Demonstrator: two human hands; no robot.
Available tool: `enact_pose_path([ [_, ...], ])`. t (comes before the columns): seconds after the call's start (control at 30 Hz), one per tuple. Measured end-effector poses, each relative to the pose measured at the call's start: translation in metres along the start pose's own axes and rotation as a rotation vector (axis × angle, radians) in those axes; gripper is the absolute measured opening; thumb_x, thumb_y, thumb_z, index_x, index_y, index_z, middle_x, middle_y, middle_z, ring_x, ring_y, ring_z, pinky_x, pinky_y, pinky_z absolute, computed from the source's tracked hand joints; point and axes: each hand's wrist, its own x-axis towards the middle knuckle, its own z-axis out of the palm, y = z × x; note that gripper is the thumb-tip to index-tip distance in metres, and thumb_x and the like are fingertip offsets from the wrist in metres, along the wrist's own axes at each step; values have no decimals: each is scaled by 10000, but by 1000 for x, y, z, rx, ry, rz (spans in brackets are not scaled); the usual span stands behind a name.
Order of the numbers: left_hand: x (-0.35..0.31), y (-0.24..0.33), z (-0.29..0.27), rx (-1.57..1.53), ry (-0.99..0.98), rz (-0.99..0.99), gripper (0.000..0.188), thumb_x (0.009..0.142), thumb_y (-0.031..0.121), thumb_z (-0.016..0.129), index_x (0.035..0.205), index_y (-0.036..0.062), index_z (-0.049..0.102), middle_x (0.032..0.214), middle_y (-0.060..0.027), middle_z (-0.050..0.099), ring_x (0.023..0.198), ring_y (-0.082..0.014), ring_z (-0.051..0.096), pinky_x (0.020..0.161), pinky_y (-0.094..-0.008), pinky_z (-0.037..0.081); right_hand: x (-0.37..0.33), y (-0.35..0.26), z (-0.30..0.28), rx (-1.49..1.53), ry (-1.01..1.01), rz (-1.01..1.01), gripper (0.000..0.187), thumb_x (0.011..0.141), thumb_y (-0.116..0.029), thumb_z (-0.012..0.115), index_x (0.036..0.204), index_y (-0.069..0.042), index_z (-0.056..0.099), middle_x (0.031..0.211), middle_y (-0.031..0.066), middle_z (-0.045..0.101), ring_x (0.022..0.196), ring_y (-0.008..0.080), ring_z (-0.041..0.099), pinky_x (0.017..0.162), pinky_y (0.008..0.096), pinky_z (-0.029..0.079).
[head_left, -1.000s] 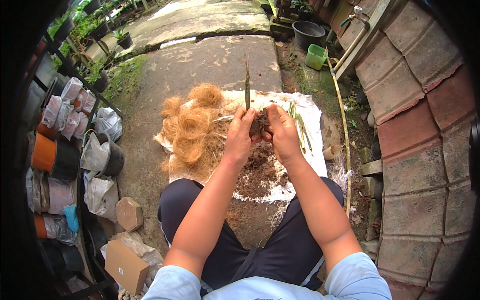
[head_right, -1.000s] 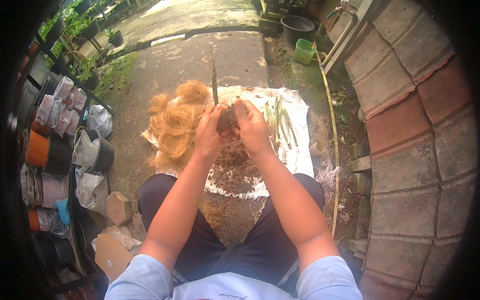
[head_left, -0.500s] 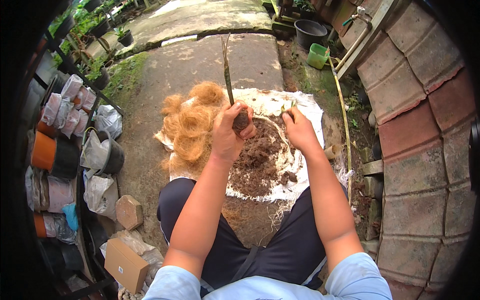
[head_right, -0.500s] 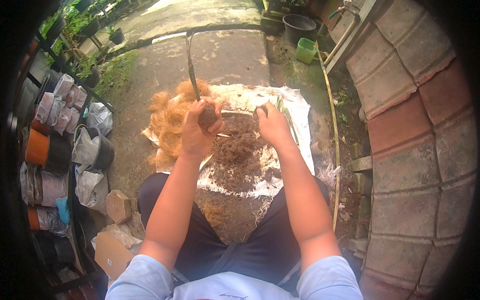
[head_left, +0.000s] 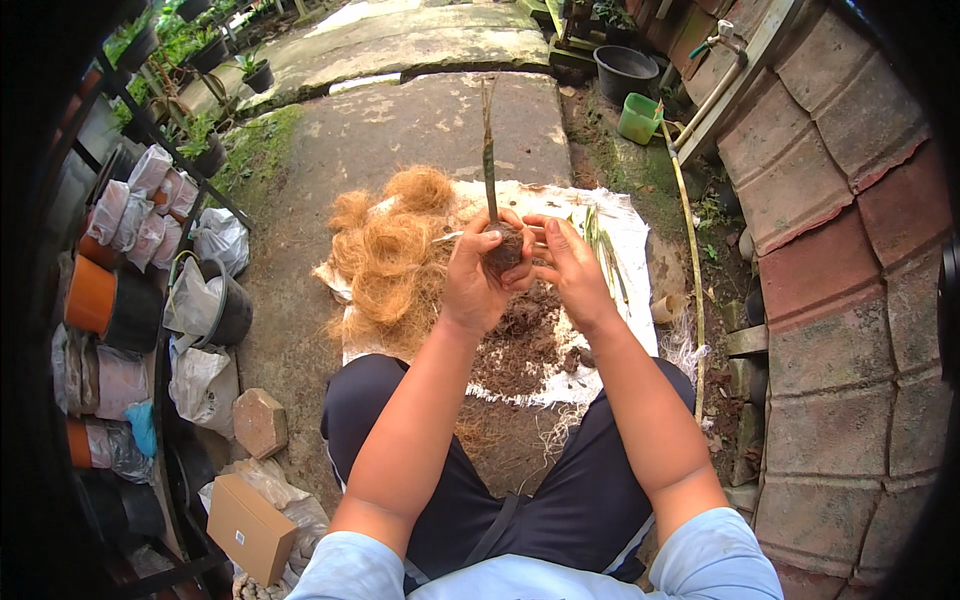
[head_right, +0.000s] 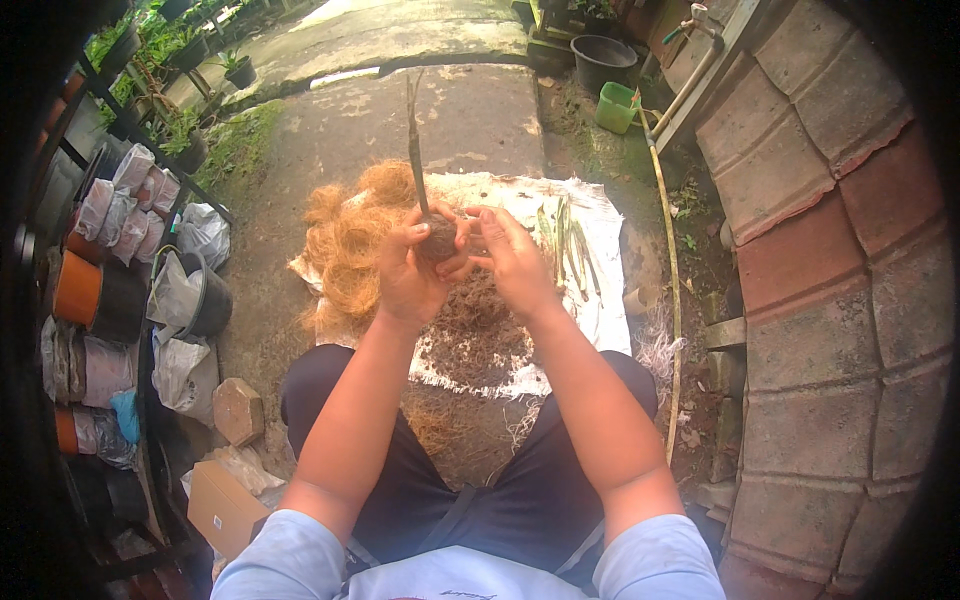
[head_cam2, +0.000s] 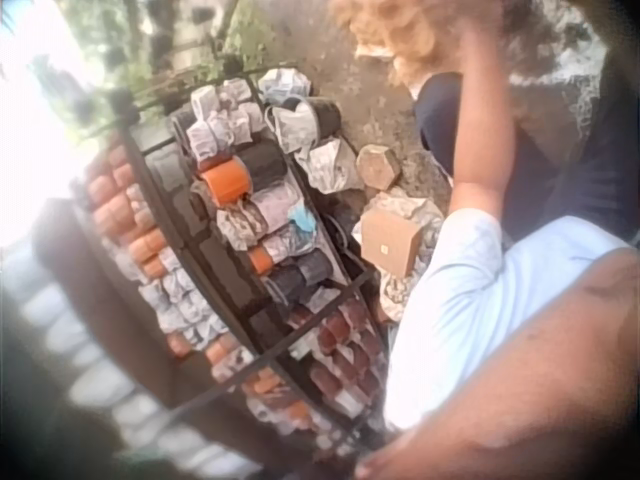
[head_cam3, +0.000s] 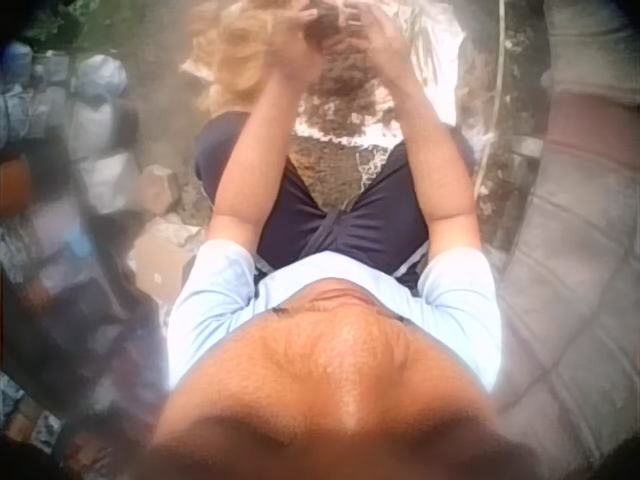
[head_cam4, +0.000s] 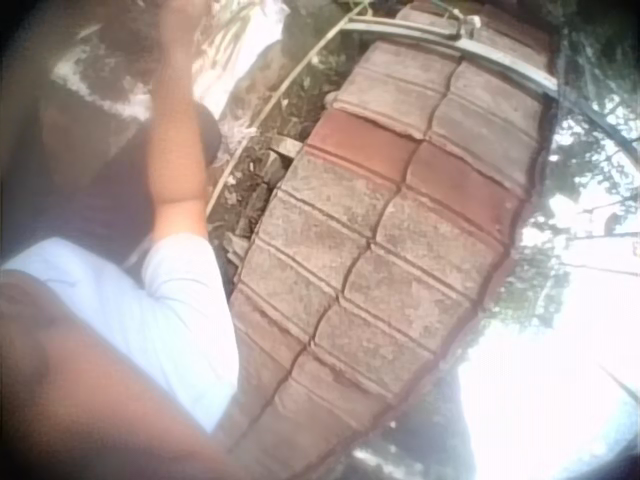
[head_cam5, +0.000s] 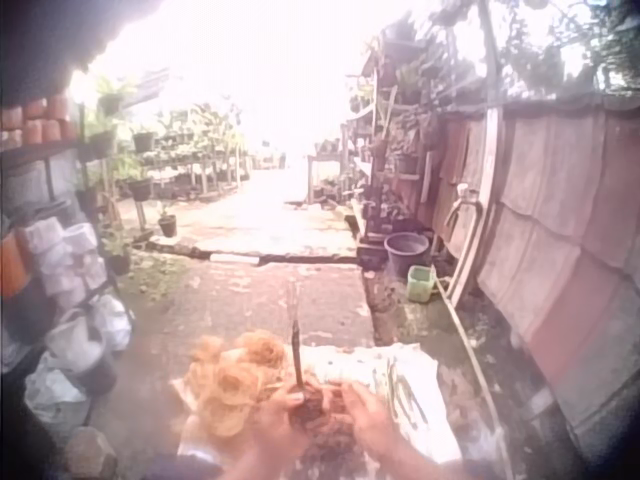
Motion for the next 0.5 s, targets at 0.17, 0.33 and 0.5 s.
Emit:
enact_pose_path([
  [0.17, 1, -14, 1, 55, -4, 76, 339, 948, 314, 651, 1129, 35, 583, 852, -75, 617, 593, -75, 458, 489, -231, 377, -17, -5, 27, 222, -43, -38, 656, 1150, -569, 343, 1481, -34, 530, 1256, 98, 586, 1116, 194, 584, 1009, 375, 480],
  [0.33, 0, -22, 4, 98, 48, 98, 378, 923, 315, 761, 1084, 17, 595, 828, -54, 618, 592, -62, 511, 490, -201, 409, -17, 0, 31, 159, -43, -94, 681, 1141, -606, 332, 1502, -61, 522, 1267, 81, 574, 1107, 174, 521, 1054, 349, 409],
  [0.5, 2, -30, -7, 139, 49, 142, 348, 921, 278, 779, 1085, 26, 604, 829, -41, 622, 598, -65, 533, 487, -203, 414, -19, 0, 36, 149, -54, -122, 669, 1143, -601, 325, 1504, -68, 509, 1414, 117, 568, 1333, 237, 519, 1171, 385, 362],
])
